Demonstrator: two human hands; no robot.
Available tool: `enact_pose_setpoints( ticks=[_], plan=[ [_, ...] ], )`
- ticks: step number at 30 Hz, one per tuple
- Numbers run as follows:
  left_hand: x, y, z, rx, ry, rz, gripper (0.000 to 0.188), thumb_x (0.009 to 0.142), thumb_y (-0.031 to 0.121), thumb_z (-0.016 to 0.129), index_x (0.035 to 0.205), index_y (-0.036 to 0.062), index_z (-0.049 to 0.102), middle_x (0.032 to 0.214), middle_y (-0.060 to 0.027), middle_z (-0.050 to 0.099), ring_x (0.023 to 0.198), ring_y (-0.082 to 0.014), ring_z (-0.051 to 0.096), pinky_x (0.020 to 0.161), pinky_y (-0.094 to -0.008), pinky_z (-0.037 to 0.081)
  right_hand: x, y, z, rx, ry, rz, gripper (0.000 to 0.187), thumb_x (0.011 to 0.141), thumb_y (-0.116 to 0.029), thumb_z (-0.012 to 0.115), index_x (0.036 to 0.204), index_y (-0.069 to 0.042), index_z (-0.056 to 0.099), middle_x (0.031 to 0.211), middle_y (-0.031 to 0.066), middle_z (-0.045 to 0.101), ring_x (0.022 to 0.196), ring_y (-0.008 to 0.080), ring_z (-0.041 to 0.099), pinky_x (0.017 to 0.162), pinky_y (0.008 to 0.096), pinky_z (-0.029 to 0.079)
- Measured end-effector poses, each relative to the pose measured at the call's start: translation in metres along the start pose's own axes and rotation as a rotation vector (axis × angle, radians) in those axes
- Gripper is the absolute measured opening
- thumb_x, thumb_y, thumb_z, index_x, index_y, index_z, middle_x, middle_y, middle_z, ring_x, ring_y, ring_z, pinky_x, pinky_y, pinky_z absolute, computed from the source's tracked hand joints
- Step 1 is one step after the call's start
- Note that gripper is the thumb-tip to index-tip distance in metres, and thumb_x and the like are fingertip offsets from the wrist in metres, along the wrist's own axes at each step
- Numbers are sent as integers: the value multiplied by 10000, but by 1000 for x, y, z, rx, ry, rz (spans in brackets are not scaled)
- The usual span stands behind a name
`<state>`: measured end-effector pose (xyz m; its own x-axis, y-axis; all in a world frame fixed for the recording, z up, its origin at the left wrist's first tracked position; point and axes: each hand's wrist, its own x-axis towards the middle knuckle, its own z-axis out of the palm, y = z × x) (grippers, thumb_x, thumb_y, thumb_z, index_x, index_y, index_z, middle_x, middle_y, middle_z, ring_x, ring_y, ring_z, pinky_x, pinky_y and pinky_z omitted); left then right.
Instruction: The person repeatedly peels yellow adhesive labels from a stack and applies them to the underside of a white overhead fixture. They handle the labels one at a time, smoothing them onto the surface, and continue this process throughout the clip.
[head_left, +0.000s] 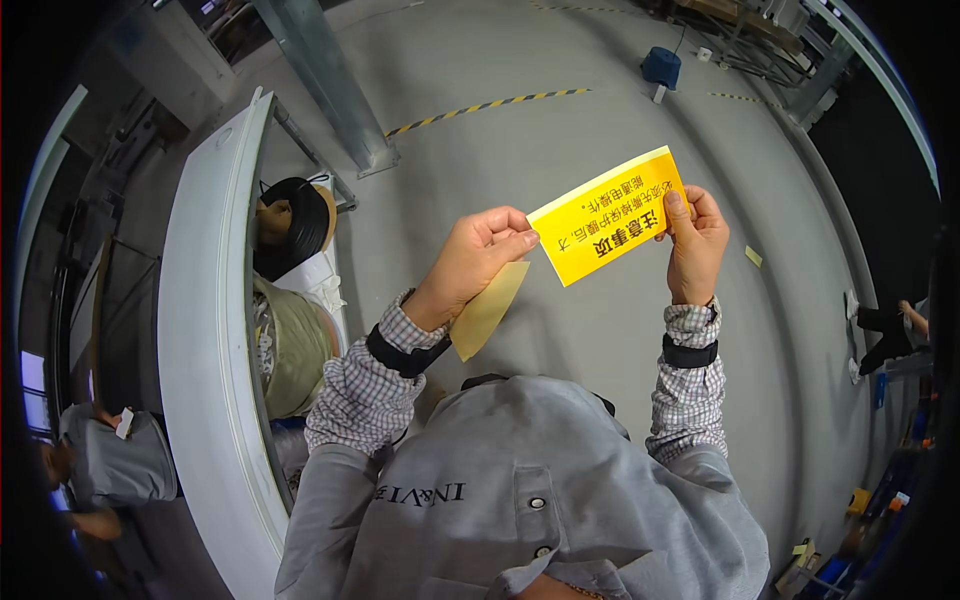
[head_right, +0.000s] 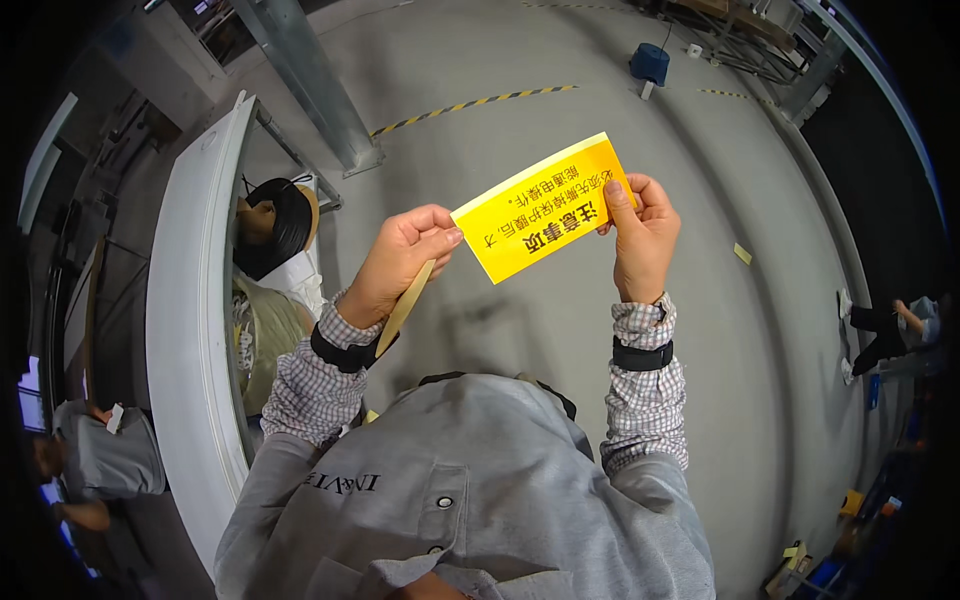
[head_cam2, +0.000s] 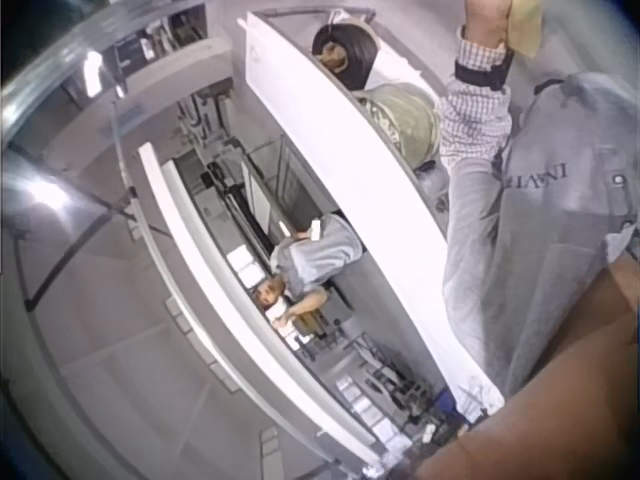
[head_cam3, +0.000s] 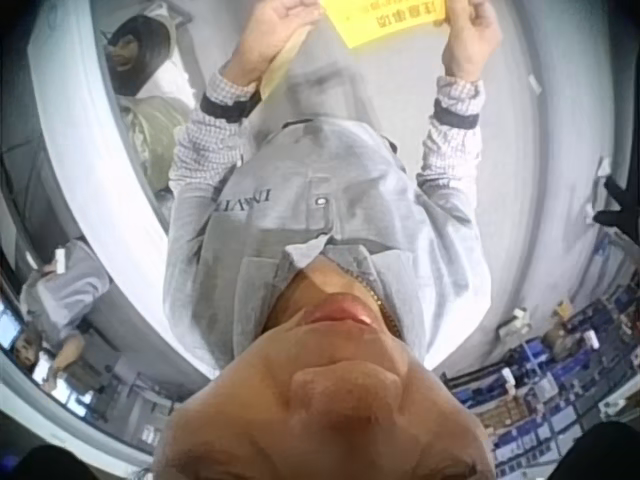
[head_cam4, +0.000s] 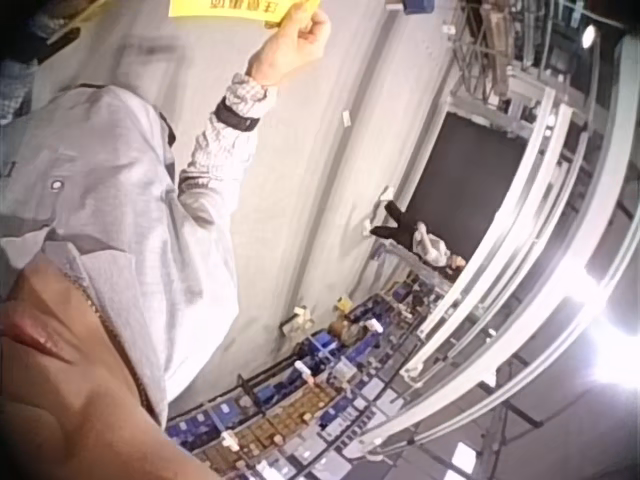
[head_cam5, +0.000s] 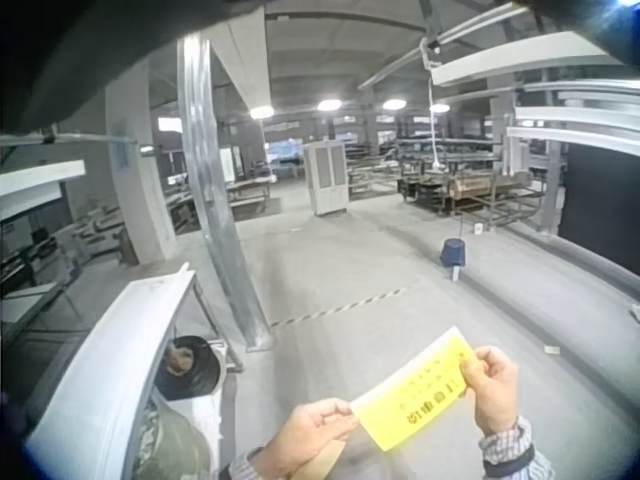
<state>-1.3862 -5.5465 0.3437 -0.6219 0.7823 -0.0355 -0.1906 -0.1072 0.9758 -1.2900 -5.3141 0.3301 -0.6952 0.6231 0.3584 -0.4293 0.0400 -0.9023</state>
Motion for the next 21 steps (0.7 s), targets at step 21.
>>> enact_pose_setpoints(
  ticks=[21],
  plan=[
    [-3,-9,-11,275,-32,74,79,852,60,542,825,-9,568,687,31,553,559,-5,439,483,-178,339,-3,0,-5,-150,-84,-2,123,846,-89,616,894,19,580,708,33,599,576,67,550,498,194,443]
  ],
)
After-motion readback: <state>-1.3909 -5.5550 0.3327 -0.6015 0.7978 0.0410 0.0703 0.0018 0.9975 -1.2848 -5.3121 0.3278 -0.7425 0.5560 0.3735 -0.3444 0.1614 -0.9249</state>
